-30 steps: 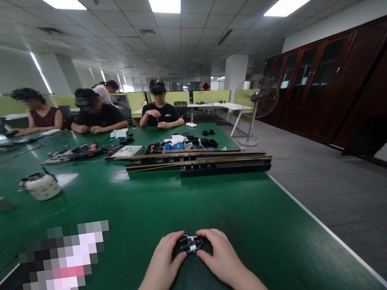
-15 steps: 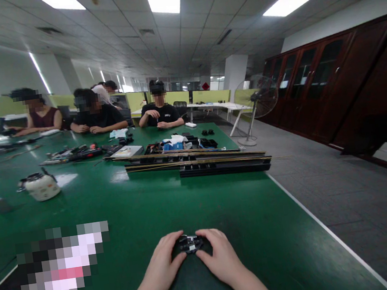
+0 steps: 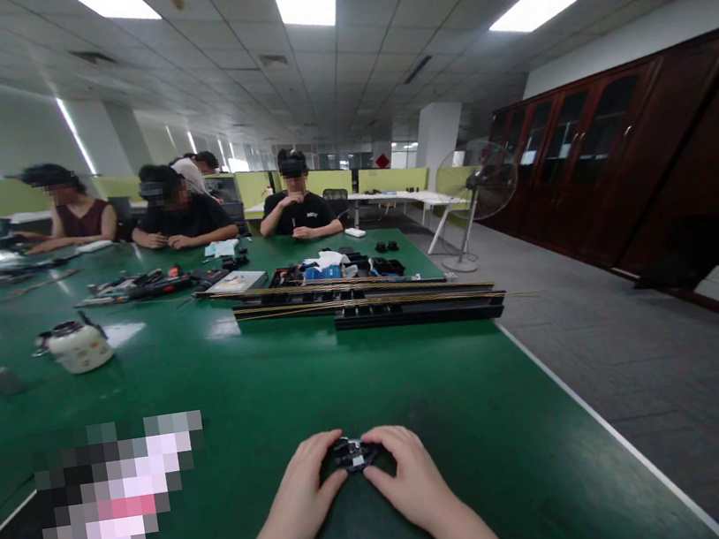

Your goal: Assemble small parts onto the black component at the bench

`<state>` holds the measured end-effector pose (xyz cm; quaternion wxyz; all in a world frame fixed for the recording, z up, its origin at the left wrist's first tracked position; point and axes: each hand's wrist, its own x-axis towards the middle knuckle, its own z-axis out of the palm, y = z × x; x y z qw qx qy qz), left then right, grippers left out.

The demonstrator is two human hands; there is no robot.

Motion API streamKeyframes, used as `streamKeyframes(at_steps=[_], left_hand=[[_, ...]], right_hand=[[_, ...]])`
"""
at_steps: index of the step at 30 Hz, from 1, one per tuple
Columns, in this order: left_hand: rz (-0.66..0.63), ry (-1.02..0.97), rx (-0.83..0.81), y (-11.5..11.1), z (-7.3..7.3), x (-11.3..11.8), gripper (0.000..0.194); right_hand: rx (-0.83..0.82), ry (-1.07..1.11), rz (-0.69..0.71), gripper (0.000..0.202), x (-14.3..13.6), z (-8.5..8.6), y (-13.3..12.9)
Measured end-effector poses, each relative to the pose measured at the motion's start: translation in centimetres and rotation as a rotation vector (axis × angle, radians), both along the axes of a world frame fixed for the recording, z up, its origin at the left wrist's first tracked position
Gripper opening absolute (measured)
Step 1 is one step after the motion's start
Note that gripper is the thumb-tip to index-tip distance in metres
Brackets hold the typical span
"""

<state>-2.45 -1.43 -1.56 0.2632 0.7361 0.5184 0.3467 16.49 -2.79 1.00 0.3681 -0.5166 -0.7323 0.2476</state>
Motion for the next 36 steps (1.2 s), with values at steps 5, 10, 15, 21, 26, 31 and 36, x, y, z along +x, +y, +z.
streamKeyframes(at_steps=[5,10,15,21,26,31,36], left_hand=[[-0.001,-0.001,0.012,0.07,0.0,0.05,0.04],[-0.02,-0.009,0.015,-0.02,0.22,0.02,0.039],[-0.018,-0.018,0.0,-0.13,0.53,0.14,0.038],[-0.014,-0.028,-0.011,-0.22,0.69,0.22,0.036],[-0.014,-0.034,-0.021,-0.14,0.69,0.15,0.037],[-0.016,-0.038,-0.026,-0.06,0.58,0.13,0.036],[-0.019,-0.037,-0.041,-0.13,0.59,0.14,0.037]], right_hand=[[-0.042,-0.047,-0.021,0.033,-0.01,-0.19,-0.04],[-0.015,-0.094,-0.014,0.03,-0.09,-0.31,-0.08],[-0.025,-0.147,-0.002,0.025,-0.18,-0.13,-0.11],[0.0,-0.155,0.037,0.023,-0.18,0.23,-0.29],[0.035,-0.126,0.066,0.021,-0.09,0.29,-0.31],[0.072,-0.034,0.055,0.019,0.03,0.24,-0.26],[0.057,0.055,0.021,0.016,0.18,0.32,-0.12]])
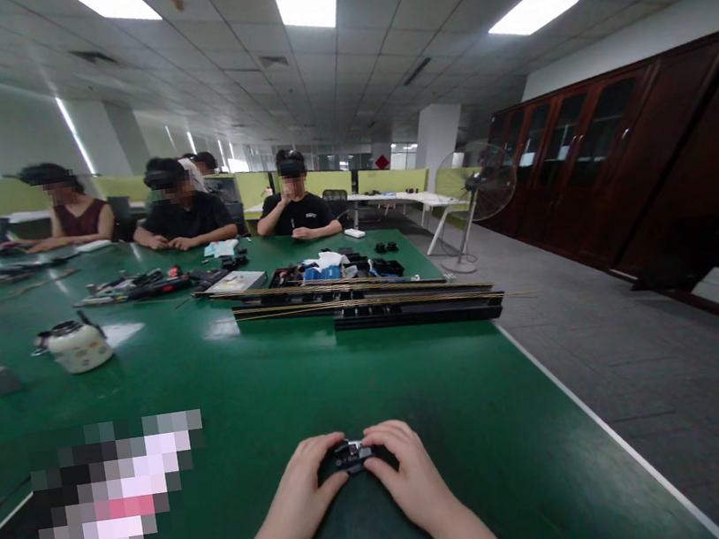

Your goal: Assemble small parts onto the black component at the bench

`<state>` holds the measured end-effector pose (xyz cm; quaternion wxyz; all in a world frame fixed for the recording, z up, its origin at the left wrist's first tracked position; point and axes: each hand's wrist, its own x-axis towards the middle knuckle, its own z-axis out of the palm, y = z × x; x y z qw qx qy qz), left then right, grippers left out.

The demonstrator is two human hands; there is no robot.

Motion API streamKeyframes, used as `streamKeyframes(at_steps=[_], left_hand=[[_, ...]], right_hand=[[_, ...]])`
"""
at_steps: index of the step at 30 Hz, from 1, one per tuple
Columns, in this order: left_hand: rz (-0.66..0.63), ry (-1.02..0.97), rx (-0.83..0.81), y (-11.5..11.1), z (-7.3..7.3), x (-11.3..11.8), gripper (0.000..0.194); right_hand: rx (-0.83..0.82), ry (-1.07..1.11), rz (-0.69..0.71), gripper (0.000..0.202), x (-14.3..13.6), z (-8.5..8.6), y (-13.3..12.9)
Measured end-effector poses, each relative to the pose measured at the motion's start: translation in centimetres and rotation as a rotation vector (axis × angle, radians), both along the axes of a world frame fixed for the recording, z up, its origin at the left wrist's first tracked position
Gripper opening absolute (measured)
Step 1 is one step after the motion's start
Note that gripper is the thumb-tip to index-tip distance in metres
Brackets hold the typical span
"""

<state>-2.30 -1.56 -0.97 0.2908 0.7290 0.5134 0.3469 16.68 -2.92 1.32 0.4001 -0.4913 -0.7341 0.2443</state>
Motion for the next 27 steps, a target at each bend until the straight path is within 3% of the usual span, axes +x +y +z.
streamKeyframes(at_steps=[7,27], left_hand=[[0.011,0.005,-0.008,-0.2,0.3,0.0,0.039],[0.016,0.019,-0.01,-0.1,0.5,0.0,0.037]], right_hand=[[-0.036,0.083,-0.096,0.019,0.2,-0.9,0.3],[0.106,0.176,-0.31,0.023,0.8,-1.8,0.6]])
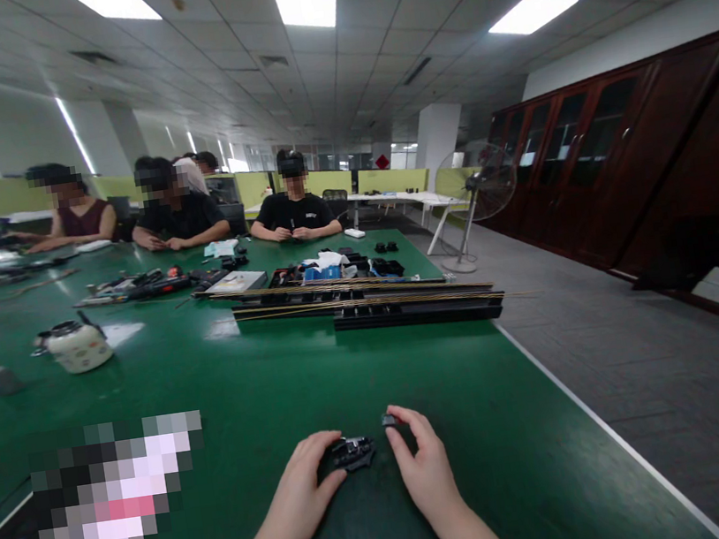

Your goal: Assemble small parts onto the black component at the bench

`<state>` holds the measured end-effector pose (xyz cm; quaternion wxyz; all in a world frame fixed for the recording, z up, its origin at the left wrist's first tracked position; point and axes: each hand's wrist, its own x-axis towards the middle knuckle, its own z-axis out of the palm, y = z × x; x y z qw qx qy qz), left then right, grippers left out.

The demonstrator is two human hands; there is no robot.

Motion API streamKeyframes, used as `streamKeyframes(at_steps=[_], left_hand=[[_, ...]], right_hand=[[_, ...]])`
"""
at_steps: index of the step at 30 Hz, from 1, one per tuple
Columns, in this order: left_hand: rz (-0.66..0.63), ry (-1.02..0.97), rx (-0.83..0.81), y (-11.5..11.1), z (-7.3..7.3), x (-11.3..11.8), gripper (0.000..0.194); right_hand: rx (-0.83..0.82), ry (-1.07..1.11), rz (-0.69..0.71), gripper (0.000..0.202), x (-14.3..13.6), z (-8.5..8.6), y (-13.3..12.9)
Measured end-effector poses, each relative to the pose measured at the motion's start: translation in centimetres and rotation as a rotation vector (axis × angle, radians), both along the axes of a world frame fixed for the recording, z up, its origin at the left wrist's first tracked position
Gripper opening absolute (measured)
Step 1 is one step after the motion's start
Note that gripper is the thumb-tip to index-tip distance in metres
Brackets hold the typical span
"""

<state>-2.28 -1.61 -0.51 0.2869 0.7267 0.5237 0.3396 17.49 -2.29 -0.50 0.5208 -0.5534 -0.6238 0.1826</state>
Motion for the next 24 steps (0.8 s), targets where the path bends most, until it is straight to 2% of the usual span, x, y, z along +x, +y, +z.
streamKeyframes(at_steps=[13,24], left_hand=[[0.007,-0.003,-0.01,0.01,-0.1,-0.06,0.041],[0.007,0.015,0.032,0.04,-0.51,-0.17,0.036]], right_hand=[[0.029,0.051,-0.115,0.027,0.37,-0.23,0.18],[0.065,0.068,-0.166,0.028,0.55,-0.05,0.14]])
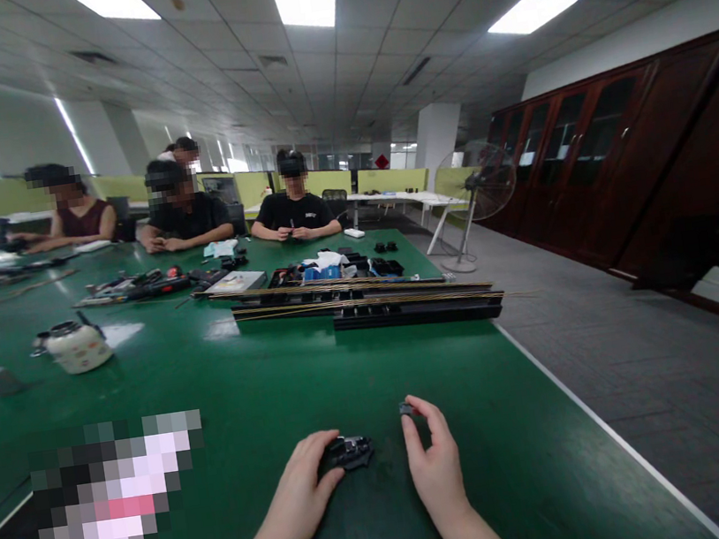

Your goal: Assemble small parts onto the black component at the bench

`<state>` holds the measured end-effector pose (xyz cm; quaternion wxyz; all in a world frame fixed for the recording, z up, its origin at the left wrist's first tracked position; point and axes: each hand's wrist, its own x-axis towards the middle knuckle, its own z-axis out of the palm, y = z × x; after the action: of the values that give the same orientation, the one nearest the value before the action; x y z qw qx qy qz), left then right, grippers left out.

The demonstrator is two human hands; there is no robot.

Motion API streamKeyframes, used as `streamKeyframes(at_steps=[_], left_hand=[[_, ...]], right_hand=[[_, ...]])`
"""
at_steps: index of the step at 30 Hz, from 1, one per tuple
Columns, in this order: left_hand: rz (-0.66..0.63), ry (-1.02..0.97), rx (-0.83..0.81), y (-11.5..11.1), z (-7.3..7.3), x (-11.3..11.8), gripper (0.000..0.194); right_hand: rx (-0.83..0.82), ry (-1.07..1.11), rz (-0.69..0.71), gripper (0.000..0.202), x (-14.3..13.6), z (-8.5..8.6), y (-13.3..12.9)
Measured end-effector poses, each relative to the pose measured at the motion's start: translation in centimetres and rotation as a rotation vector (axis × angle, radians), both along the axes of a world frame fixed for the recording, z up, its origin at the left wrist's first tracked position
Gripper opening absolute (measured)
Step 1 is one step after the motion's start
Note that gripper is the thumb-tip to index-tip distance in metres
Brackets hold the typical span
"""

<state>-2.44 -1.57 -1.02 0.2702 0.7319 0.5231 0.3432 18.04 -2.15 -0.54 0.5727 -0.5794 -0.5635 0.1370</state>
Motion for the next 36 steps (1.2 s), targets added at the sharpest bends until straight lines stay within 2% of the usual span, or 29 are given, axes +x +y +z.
streamKeyframes(at_steps=[8,16,23,29,36], left_hand=[[-0.005,0.009,-0.006,-0.1,0.3,0.1,0.036],[0.007,0.014,-0.008,0.1,-0.5,0.0,0.042],[0.009,0.017,0.0,-0.1,0.1,0.1,0.039],[0.003,0.012,-0.001,-0.1,0.1,0.1,0.038],[-0.001,-0.001,0.027,0.1,-0.3,0.0,0.038]], right_hand=[[0.017,-0.024,-0.007,0.025,0.0,0.1,0.0],[0.016,-0.029,-0.015,0.026,0.0,-0.3,0.1],[0.027,-0.116,0.031,0.027,0.0,-0.3,0.2],[-0.051,-0.263,0.132,0.019,-0.5,0.1,-0.2],[-0.101,-0.363,0.339,0.019,-1.6,1.3,-1.0]])
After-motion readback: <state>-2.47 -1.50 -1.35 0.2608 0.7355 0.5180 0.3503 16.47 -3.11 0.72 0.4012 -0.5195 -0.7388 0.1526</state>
